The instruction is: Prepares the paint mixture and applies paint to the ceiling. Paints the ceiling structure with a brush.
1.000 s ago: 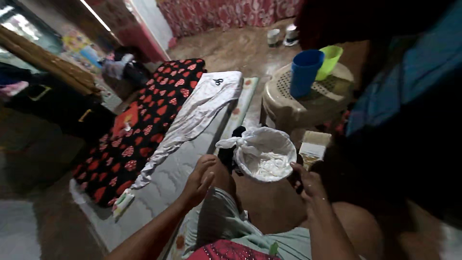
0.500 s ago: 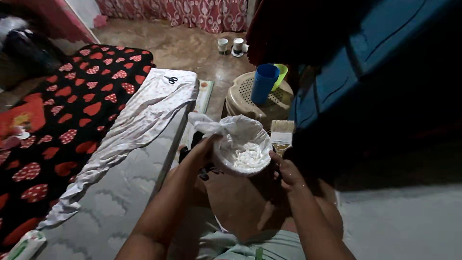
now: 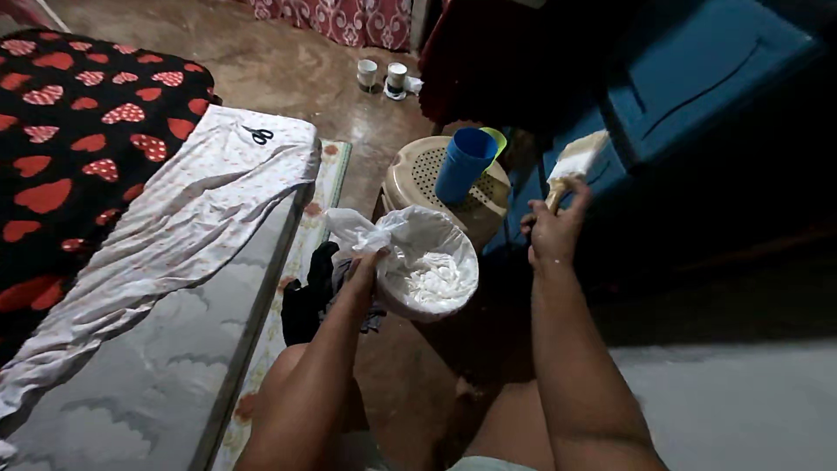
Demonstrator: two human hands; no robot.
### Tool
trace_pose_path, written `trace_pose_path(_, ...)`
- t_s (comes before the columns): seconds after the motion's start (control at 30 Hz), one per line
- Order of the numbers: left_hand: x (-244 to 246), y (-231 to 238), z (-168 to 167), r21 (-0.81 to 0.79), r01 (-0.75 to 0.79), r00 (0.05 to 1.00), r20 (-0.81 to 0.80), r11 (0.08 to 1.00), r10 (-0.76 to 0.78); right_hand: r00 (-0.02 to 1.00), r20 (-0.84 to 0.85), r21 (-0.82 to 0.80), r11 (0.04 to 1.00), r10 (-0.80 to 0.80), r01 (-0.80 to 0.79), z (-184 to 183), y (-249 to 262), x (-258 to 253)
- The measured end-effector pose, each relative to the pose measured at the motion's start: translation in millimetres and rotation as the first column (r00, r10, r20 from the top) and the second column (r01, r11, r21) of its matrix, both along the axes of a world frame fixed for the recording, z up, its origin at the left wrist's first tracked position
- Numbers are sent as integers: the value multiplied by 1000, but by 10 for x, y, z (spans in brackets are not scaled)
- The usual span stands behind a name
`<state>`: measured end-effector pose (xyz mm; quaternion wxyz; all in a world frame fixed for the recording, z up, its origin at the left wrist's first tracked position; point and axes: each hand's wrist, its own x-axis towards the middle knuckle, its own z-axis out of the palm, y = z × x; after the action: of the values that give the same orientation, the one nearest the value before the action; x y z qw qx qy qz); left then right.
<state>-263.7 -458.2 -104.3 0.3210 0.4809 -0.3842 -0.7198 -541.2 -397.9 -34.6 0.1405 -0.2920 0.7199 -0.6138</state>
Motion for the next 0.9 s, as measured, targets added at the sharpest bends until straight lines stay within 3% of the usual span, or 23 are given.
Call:
trace_pose_path(0.1,18,9,-4,2,17,1000,9,1000,-17,991,-129,132,991,38,-20,-36,-444,-179)
trace_pose_path(0.23,38,17,44,11,20,998,-66,1000,-20,986,-161,257,966,31,12,9,-965,-279)
trace_pose_path(0.4,129,16,132,10,30,986,-167,1000,-28,977,-212,309,949,11,56,46,-1181,-170)
trace_pose_path(0.57,217,-3,166,-2,40,989,-141,999,-40,952,-306,184,983,34,24,129,-696,67)
trace_pose_path(0.7,219,-36,213,42,51,999,6,998,-51,927,-338,306,950,162,-54,23,63,271)
trace_pose_path(0.8,179,-20,156,13,87,996,-23,996,-86,917,-294,382,913,270,-146,-84,435,360)
trace_pose_path(0.9,125,28,62,-51,155,987,-33,987,-157,910,-289,350,918,298,-189,-212,564,373)
